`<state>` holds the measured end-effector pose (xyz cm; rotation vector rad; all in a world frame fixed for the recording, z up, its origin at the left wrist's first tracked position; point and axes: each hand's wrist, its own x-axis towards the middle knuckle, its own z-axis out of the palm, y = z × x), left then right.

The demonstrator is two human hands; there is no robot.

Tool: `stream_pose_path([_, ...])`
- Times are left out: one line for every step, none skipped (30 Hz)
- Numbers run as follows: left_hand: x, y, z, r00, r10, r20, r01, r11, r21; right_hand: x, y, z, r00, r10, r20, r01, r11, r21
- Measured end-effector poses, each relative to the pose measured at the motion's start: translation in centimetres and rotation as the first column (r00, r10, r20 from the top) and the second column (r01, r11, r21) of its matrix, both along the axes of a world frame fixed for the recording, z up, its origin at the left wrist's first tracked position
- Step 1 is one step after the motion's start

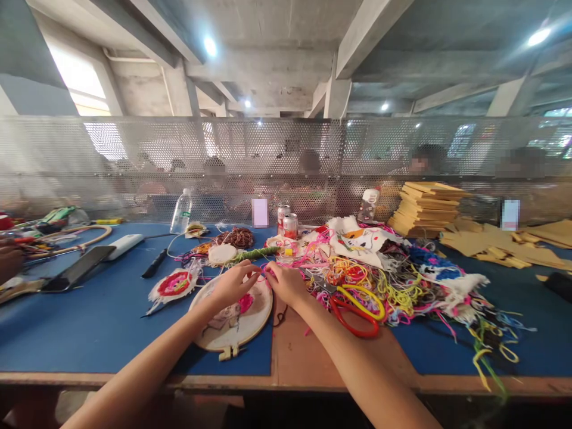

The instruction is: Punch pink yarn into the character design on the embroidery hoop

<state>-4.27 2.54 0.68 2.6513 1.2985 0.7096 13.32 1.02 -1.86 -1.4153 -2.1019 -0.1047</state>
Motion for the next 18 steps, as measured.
stream_pose_path([0.0,0.1,0.0,1.000,0.006,0.002,-0.006,1.000,0.009,0.1,0.0,0.0,1.000,-0.013,0.001,0.013,1.000,0.005])
stream_pose_path([-0.1,0.1,-0.1,1.000,0.010,0.003,-0.010,1.000,0.017,0.2,0.1,0.1,1.000,-0.025,0.001,0.025,1.000,0.006])
stream_pose_path([-0.1,0.2,-0.1,1.000,0.009,0.006,-0.009,1.000,0.023,0.3,0.2,0.2,0.999,-0.036,0.003,0.036,0.999,0.004])
stream_pose_path([-0.1,0.3,-0.1,1.000,0.006,0.009,-0.006,1.000,0.027,0.4,0.2,0.2,0.999,-0.045,0.007,0.045,0.999,-0.002])
stream_pose_path([-0.2,0.4,-0.1,1.000,0.001,0.011,-0.001,1.000,0.027,0.5,0.2,0.3,0.999,-0.051,0.013,0.051,0.999,-0.009])
stream_pose_path([-0.2,0.4,-0.2,1.000,-0.001,0.012,0.001,1.000,0.028,0.5,0.3,0.4,0.998,-0.055,0.022,0.055,0.998,-0.017])
stream_pose_path([-0.2,0.5,-0.2,1.000,0.000,0.012,-0.001,1.000,0.030,0.5,0.3,0.4,0.998,-0.056,0.033,0.057,0.998,-0.023])
stream_pose_path([-0.2,0.5,-0.2,1.000,0.004,0.010,-0.005,0.999,0.033,0.5,0.2,0.4,0.998,-0.057,0.042,0.058,0.998,-0.027])
stream_pose_path([-0.2,0.5,-0.3,1.000,0.006,0.005,-0.006,0.999,0.036,0.4,0.2,0.4,0.997,-0.054,0.048,0.055,0.998,-0.028])
stream_pose_path([-0.2,0.5,-0.4,1.000,0.003,0.001,-0.003,0.999,0.036,0.3,0.1,0.4,0.998,-0.046,0.051,0.047,0.999,-0.027])
stream_pose_path([-0.2,0.5,-0.5,1.000,-0.008,-0.003,0.008,0.999,0.033,0.2,0.0,0.4,0.998,-0.035,0.050,0.036,0.999,-0.023])
stream_pose_path([-0.1,0.5,-0.6,1.000,-0.027,-0.006,0.027,0.999,0.028,0.0,0.0,0.3,0.999,-0.022,0.048,0.023,1.000,-0.021])
stream_pose_path([-0.1,0.5,-0.7,0.999,-0.048,-0.010,0.048,0.999,0.023,-0.1,-0.1,0.3,0.999,-0.009,0.043,0.010,1.000,-0.019])
stream_pose_path([0.0,0.5,-0.7,0.998,-0.068,-0.015,0.068,0.997,0.021,-0.3,-0.2,0.2,0.999,0.000,0.039,0.000,1.000,-0.020])
stream_pose_path([0.0,0.6,-0.8,0.996,-0.085,-0.018,0.085,0.996,0.020,-0.4,-0.2,0.1,0.999,0.006,0.034,-0.006,1.000,-0.021])
stream_pose_path([0.0,0.6,-0.8,0.995,-0.097,-0.022,0.097,0.995,0.022,-0.5,-0.2,0.0,1.000,0.010,0.029,-0.010,1.000,-0.022])
stream_pose_path([0.0,0.6,-0.9,0.994,-0.104,-0.024,0.105,0.994,0.025,-0.6,-0.2,0.0,1.000,0.013,0.025,-0.012,1.000,-0.023])
stream_pose_path([0.0,0.7,-0.9,0.994,-0.108,-0.025,0.108,0.994,0.029,-0.6,-0.2,0.0,1.000,0.014,0.019,-0.014,1.000,-0.021])
